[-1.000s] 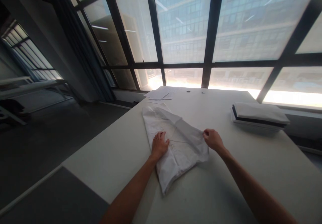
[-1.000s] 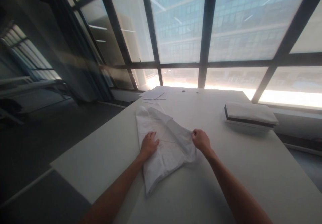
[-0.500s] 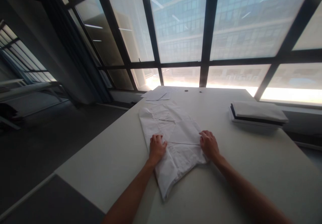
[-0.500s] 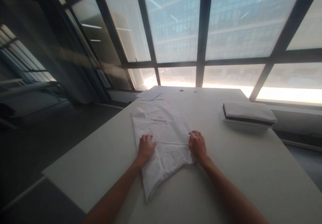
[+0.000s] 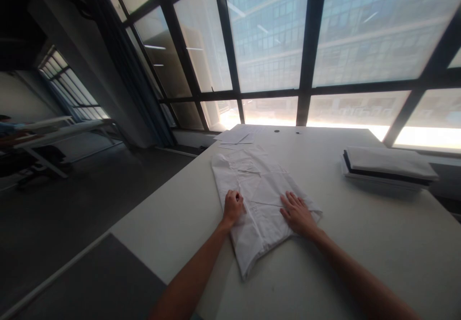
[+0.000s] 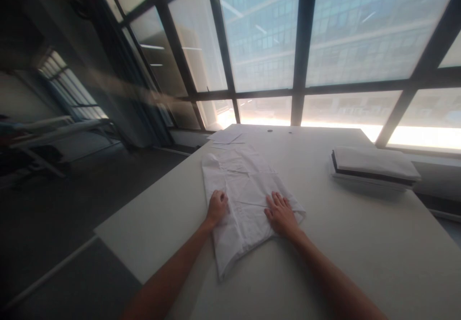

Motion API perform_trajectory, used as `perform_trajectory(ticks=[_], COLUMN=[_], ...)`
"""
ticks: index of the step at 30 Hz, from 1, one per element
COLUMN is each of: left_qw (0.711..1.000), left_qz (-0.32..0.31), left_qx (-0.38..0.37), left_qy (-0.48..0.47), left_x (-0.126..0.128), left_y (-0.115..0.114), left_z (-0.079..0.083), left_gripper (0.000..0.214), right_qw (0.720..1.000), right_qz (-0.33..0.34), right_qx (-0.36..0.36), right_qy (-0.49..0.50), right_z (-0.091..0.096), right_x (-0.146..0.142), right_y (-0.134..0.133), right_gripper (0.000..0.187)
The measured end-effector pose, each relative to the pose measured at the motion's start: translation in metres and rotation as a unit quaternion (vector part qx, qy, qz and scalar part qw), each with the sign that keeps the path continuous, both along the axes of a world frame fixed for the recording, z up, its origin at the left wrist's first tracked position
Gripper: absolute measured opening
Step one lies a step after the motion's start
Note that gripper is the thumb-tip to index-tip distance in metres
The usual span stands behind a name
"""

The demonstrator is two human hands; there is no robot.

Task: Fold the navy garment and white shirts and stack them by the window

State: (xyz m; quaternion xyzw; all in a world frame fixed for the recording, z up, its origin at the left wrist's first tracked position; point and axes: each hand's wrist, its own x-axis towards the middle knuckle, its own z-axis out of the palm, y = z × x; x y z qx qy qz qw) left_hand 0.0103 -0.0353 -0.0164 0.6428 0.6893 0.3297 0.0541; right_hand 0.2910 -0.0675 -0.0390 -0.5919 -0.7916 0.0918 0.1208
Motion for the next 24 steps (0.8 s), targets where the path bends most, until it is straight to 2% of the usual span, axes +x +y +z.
perform_trajectory(ticks=[3,6,9,12,16,18,20,24], left_qw=[0.993,0.983,0.982,0.987,0.987,0.986,0.99,0.996], left_qz=[0.017,0.049,0.072,0.082,0.141,0.153,0.117,-0.067], left_qx=[0.053,0.082,0.078,0.038,0.029,0.051,0.069,0.054], left_qy=[-0.108,-0.155,-0.157,-0.131,-0.074,-0.05,-0.035,0.024], left_x=[-0.027,-0.065,-0.104,-0.136,-0.159,-0.158,-0.15,-0.12], left_y=[-0.009,-0.03,-0.06,-0.092,-0.119,-0.119,-0.109,-0.065], left_z=[0.011,0.019,0.017,0.008,0.003,0.007,0.014,0.025], left_gripper=[0.019,0.022,0.029,0.033,0.031,0.03,0.029,0.029], right_qw=[1.0,1.0,1.0,0.999,0.999,0.999,0.999,0.999], right_qz=[0.006,0.008,0.007,0.008,0.007,0.005,0.006,0.008], right_qx=[0.011,0.021,0.025,0.031,0.033,0.031,0.03,0.03], right_qy=[0.003,0.009,0.015,0.017,0.018,0.018,0.018,0.019], right_z=[-0.004,-0.009,-0.011,-0.012,-0.012,-0.012,-0.012,-0.01], right_x=[0.001,0.002,0.002,0.002,0.001,0.002,0.002,0.002], right_y=[0.002,0.004,0.004,0.004,0.004,0.004,0.004,0.003], right_gripper=[0.056,0.055,0.054,0.054,0.054,0.054,0.054,0.054])
